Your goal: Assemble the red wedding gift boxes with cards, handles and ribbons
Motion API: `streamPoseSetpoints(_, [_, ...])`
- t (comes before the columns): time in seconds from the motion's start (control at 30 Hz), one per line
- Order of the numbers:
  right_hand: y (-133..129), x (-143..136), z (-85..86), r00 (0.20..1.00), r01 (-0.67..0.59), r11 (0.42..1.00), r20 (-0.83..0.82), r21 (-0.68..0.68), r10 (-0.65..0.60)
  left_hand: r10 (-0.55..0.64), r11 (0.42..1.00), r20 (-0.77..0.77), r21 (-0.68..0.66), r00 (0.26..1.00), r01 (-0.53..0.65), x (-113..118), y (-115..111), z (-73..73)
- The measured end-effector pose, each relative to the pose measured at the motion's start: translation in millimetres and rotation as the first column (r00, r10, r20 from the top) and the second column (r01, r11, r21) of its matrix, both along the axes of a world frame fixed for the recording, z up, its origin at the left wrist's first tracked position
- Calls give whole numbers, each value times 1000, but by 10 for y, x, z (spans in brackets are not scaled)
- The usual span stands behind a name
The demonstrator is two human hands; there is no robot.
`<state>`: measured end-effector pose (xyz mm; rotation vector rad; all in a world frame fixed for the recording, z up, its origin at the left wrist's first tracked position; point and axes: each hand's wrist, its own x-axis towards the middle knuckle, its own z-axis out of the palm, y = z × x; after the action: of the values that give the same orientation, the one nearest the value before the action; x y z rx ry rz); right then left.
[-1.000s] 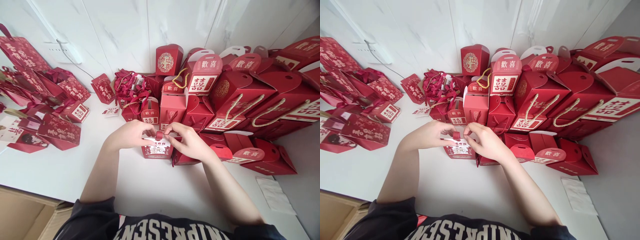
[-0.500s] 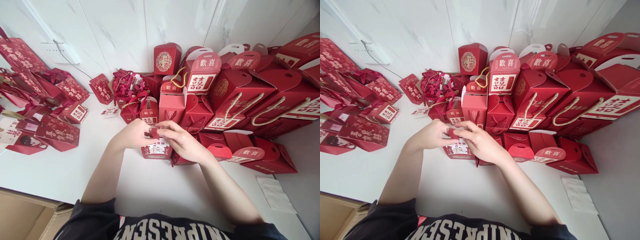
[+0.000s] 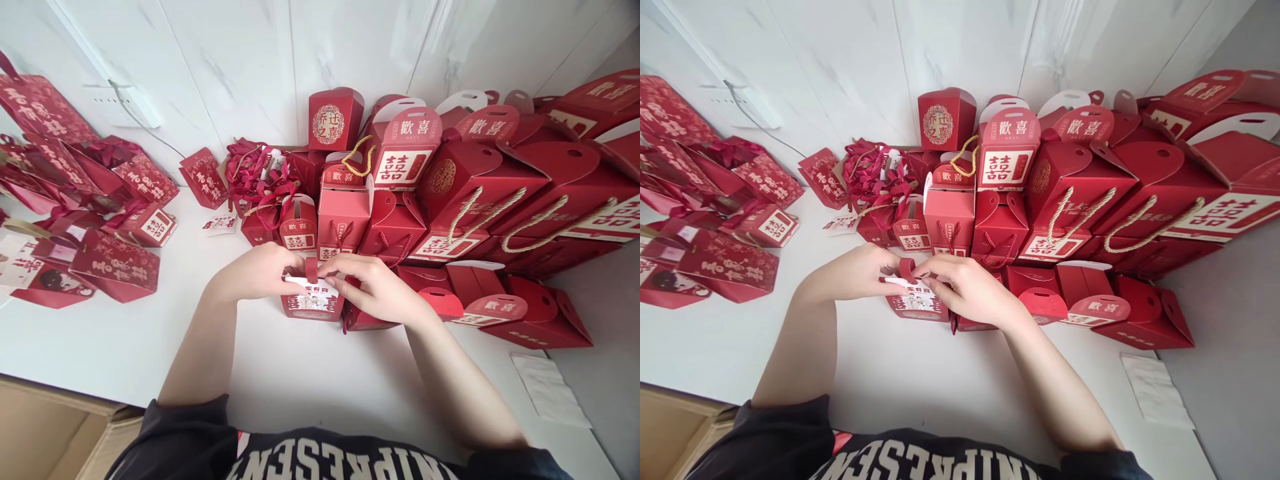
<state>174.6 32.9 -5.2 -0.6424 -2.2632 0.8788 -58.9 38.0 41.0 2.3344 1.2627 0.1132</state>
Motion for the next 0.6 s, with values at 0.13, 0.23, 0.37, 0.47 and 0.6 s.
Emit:
streamPoseSetpoints(0.13, [-18, 5, 16, 996, 86, 994, 14, -63, -85, 3, 999, 36, 37, 999, -5, -29, -21, 34])
streamPoseSetpoints(0.23, [-11, -1, 0, 991, 106, 994, 89, -38, -102, -3, 999, 40, 39, 999, 2, -47, -33, 48])
streamPoseSetpoints(0.37, [8, -16, -30, 977, 116, 993, 177, 3, -115, -12, 1000, 22, -27, 1000, 13, -74, -24, 66])
streamPoseSetpoints(0.47, [15, -29, -49, 974, 135, 990, 177, 26, -138, -7, 999, 6, -52, 1000, 7, -90, -2, 74])
streamPoseSetpoints(0.6, [14, -40, -65, 974, 145, 989, 172, 31, -148, 12, 996, 32, -92, 999, -9, -97, 19, 65])
